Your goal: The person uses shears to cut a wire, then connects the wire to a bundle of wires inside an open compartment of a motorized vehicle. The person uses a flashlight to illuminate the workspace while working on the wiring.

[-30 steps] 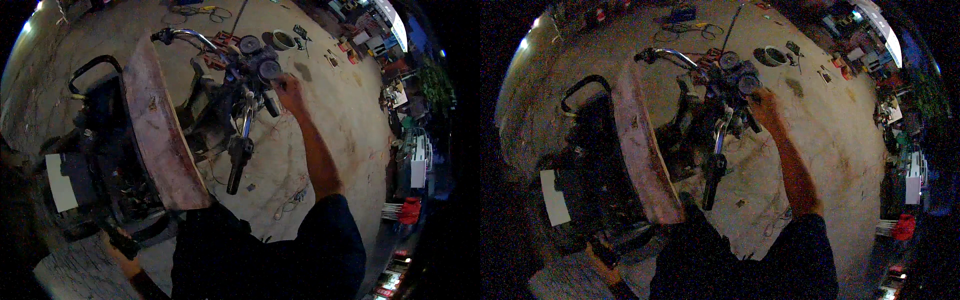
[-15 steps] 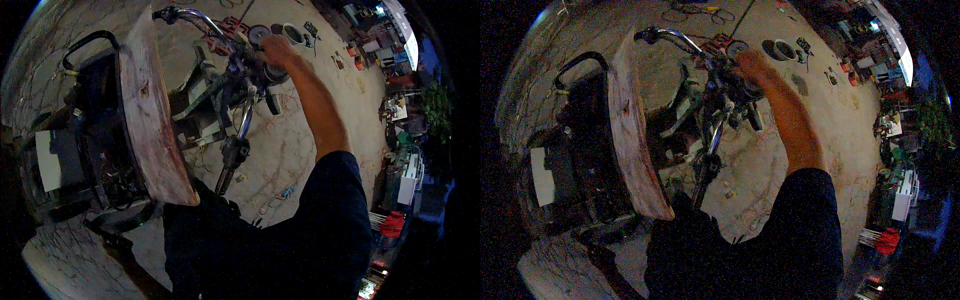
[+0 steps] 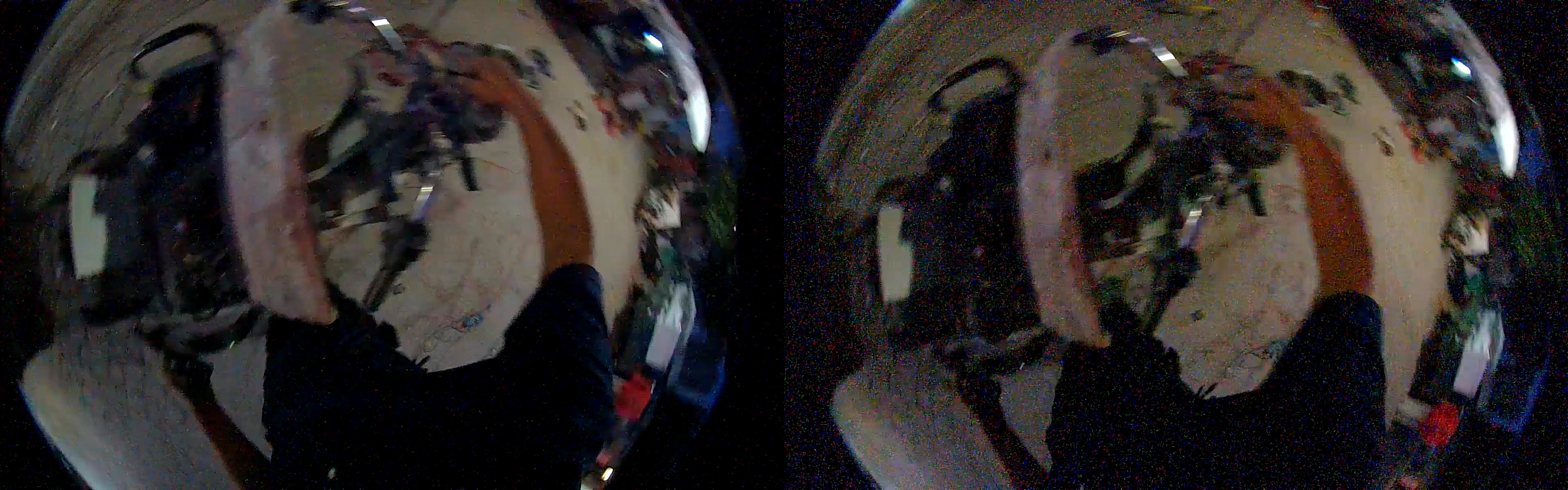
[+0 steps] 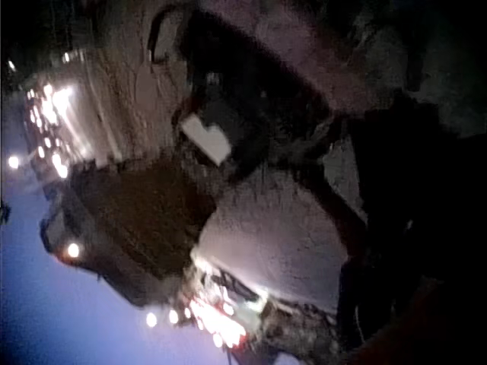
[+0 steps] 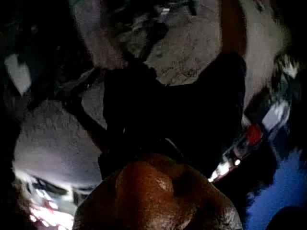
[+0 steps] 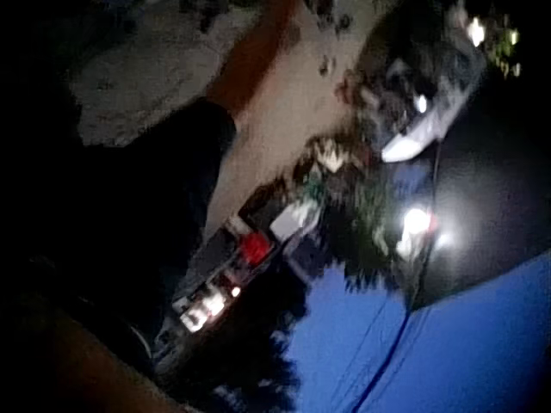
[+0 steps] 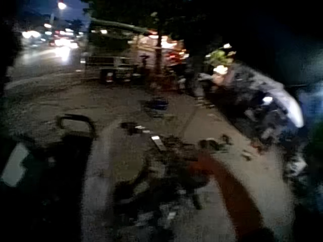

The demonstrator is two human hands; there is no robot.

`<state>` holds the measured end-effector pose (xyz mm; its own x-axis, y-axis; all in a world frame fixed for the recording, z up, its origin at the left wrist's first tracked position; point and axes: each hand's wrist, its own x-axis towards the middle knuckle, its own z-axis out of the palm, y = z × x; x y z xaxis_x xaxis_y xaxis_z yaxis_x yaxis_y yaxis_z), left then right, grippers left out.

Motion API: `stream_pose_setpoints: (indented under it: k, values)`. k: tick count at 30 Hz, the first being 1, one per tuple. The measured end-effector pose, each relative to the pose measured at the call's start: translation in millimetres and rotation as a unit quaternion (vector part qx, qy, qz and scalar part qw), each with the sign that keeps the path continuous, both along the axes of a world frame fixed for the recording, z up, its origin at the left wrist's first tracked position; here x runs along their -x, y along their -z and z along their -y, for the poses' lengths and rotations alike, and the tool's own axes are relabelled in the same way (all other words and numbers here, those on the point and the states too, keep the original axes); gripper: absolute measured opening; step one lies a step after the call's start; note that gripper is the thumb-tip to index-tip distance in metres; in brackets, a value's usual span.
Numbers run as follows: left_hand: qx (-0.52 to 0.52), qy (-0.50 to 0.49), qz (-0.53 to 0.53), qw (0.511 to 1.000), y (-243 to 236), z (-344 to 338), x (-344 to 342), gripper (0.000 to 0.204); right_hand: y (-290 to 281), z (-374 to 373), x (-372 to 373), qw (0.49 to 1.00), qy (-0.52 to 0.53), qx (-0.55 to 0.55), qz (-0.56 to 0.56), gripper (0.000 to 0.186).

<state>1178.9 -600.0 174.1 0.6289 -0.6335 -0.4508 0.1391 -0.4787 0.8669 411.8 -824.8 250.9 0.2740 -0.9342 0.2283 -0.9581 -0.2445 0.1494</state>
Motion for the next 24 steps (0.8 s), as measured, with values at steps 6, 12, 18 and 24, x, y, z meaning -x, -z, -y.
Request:
stream_pose_setpoints:
  k: [6,12,18,24]
  values:
    - [0.071,0.019,-0.221,0.973,12,6,-6,0.026,-17,-19,25,0.982,0.150,-0.093,0.070,0.042]
    - [0.058,-0.043,-0.276,0.958,-3,-9,-1,0.025,-51,-24,-19,0.967,0.141,-0.150,0.150,0.039]
    - [0.042,-0.034,-0.237,0.970,-19,-11,12,0.025,-29,-21,0,0.963,0.203,-0.129,0.124,0.034]
    - [0.054,-0.034,-0.250,0.966,-15,-12,8,0.025,-29,-12,10,0.961,0.163,-0.224,-0.019,0.046]
